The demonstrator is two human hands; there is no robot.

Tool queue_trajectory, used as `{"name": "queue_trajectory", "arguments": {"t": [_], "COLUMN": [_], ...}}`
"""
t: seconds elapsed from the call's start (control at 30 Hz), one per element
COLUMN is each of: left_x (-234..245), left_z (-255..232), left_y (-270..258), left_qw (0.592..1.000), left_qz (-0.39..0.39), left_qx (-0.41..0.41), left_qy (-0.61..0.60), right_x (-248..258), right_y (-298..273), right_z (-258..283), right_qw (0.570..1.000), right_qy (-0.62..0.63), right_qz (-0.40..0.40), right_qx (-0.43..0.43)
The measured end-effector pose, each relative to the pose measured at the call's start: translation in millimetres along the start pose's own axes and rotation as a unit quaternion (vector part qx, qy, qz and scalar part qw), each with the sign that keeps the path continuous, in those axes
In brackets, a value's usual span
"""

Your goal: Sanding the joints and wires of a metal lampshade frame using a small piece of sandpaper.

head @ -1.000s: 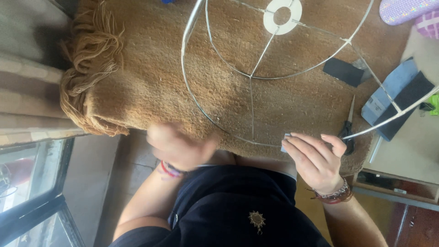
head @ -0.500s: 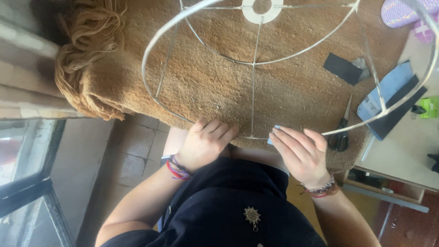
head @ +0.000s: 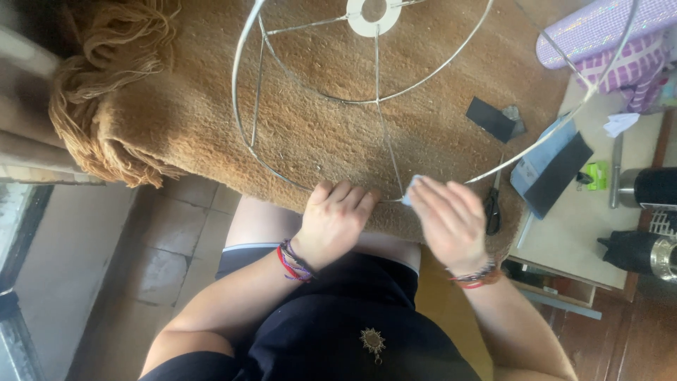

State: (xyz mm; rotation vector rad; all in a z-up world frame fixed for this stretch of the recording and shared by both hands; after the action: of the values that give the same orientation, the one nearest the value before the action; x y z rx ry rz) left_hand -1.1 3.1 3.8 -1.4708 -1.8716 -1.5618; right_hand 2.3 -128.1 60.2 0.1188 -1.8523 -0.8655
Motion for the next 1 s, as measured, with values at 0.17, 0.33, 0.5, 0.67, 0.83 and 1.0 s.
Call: {"name": "queue_trajectory", "arguments": {"t": [0.17, 0.33, 0.5, 0.67, 0.83, 1.0], "left_x": [12.3, 8.0, 13.4, 15.5, 20.5, 15.3], "left_z": [-1.2, -5.8, -5.4, -7.2, -7.6, -6.1], "left_y": [12.4, 18.7, 25.5, 30.5, 34.9, 33.2], "left_qw": [1.000, 1.000, 0.999, 0.999, 0.999, 0.999], "left_qz": [-0.014, -0.030, -0.034, -0.036, -0.041, -0.038], "left_qx": [0.002, -0.004, -0.011, -0.007, -0.012, -0.018], "left_qy": [-0.005, -0.007, -0.008, -0.007, -0.001, 0.000], "right_x": [7.0, 5.7, 8.8, 5.7, 13.1, 6.2], "right_y": [16.2, 15.2, 11.0, 36.2, 44.3, 43.8], "right_z": [3.5, -3.9, -21.6, -4.0, -17.6, -6.3], "right_qw": [0.999, 0.996, 0.995, 0.999, 0.997, 0.998], "right_qy": [-0.028, -0.090, -0.094, -0.046, -0.070, 0.014], "right_qz": [-0.003, 0.005, 0.007, 0.022, 0.030, 0.055], "right_qx": [0.019, 0.019, 0.034, 0.017, 0.030, 0.039]}}
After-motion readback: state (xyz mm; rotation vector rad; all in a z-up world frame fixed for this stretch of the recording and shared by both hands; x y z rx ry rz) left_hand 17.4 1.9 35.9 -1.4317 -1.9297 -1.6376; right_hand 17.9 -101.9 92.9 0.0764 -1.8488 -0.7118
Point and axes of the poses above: each hand's wrist, its own y-axis towards the middle knuckle, its own x-axis out of the back of the hand, z = x × y, the point moved 9 cm from there along y, towards the middle knuckle, and after that the axes turned 8 degrees about x, right-handed, at the moved point
